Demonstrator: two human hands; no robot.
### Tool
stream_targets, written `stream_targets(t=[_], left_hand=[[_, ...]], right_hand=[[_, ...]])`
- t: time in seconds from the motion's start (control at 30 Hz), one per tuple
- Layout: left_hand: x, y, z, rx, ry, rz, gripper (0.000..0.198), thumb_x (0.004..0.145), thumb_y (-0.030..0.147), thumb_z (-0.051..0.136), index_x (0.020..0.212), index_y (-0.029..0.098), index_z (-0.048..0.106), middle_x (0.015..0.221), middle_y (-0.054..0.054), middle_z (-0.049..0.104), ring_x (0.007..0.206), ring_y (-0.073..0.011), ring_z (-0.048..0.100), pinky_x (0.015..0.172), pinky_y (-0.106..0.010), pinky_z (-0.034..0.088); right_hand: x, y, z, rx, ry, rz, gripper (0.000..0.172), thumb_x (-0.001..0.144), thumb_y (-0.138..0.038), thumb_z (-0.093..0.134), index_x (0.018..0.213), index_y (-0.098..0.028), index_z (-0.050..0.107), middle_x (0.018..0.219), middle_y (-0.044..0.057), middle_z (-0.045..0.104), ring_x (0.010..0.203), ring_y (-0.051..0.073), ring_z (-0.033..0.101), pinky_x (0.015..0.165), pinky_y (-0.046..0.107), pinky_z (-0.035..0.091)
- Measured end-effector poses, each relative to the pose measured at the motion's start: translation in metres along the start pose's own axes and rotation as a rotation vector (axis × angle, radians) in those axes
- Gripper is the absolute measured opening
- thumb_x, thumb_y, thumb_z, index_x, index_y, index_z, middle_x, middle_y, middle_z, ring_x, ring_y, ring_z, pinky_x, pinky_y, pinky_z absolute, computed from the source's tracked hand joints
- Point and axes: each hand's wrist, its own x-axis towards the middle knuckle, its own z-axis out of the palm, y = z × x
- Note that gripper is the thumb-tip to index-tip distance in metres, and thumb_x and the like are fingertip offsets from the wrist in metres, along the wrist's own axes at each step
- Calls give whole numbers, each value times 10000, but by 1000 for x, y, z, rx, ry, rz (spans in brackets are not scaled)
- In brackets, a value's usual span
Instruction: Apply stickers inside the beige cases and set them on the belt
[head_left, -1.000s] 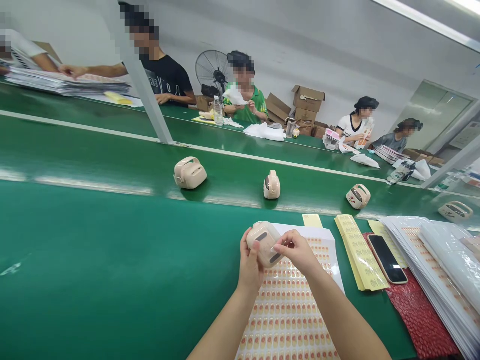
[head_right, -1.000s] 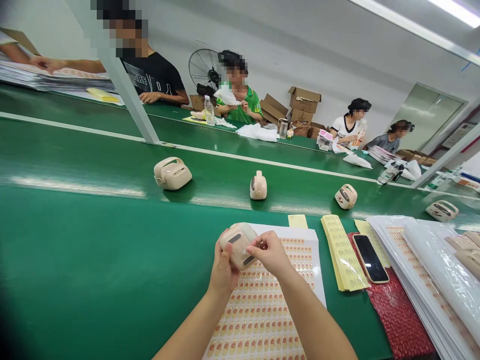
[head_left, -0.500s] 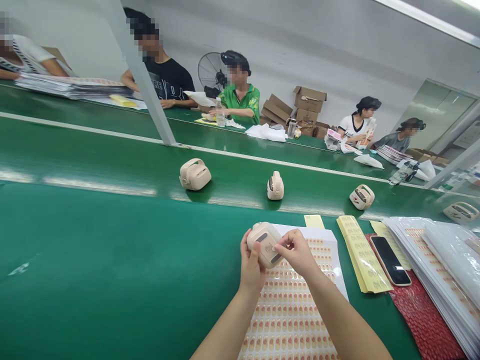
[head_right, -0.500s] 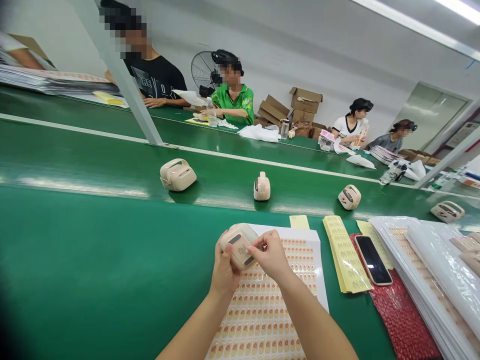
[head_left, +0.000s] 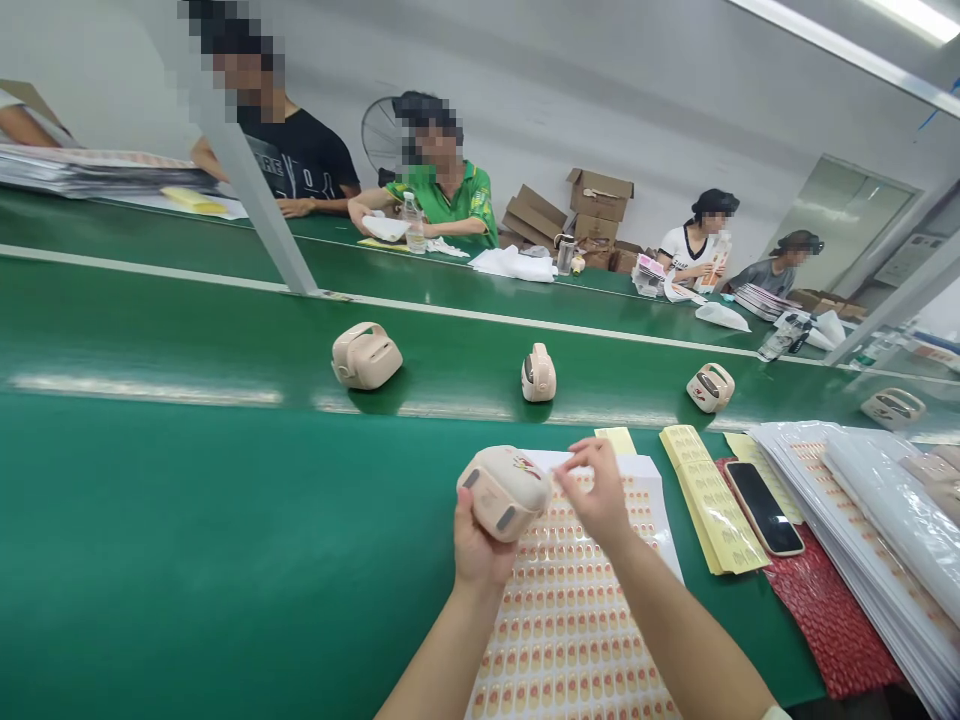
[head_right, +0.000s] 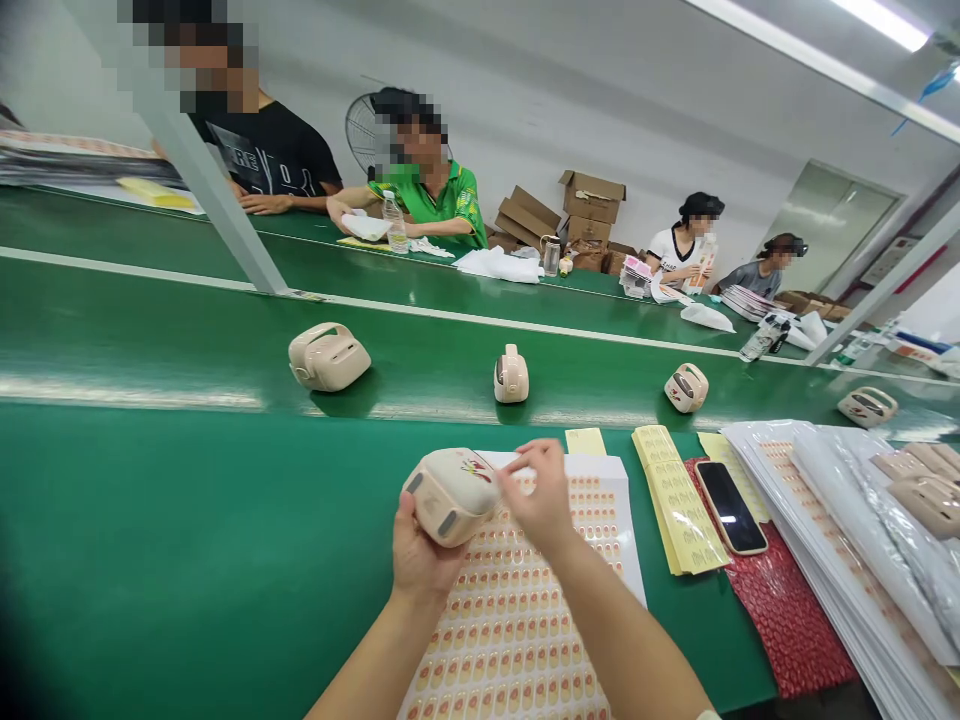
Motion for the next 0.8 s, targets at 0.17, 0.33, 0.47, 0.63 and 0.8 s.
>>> stream_targets(t=[0.17, 0.33, 0.47, 0.63, 0.8], left_hand=[[3, 4, -3, -121, -11, -131, 566, 514, 649, 686, 965, 318, 606, 1132, -22, 606, 1123, -296, 499, 710, -361, 531], [9, -3, -20, -73, -119, -190, 721, 404, 569, 789, 1055, 351, 571, 1113, -19, 625, 1193, -313, 440, 726, -377, 533], [15, -5, -29, -67, -172, -213, 704, 505, 569, 742, 1143, 377, 513, 1090, -10, 638, 1143, -297, 493, 736, -391, 538], [17, -1, -28, -111, -286, -258, 621, 667, 622, 578, 1219, 361, 465, 1184, -46, 588, 1065, -323, 550, 763, -447, 530], [14, -1, -17, -54, -249, -201, 644, 623, 618, 598, 1161, 270, 529, 1171, -96, 576, 1014, -337, 561, 685, -415, 545]], right_hand=[[69, 70, -33, -201, 87, 492, 149, 797, -266, 533, 750, -126, 555, 915, 86, 560, 901, 184, 530, 815, 330, 433], [88, 113, -30, -396, 1, 647, 170, 822, -271, 569, 800, -102, 571, 877, 54, 573, 876, 156, 541, 837, 358, 446], [86, 114, -21, -508, -10, 636, 170, 836, -272, 550, 884, -112, 579, 1053, 89, 541, 1017, 187, 501, 914, 397, 416], [70, 104, -31, -517, -53, 510, 295, 798, -215, 579, 1068, -100, 547, 1144, 133, 486, 1086, 231, 463, 944, 417, 382], [9, 76, -65, -455, -193, 325, 346, 773, -177, 575, 1118, -155, 554, 1150, 119, 486, 1125, 226, 438, 995, 377, 339]])
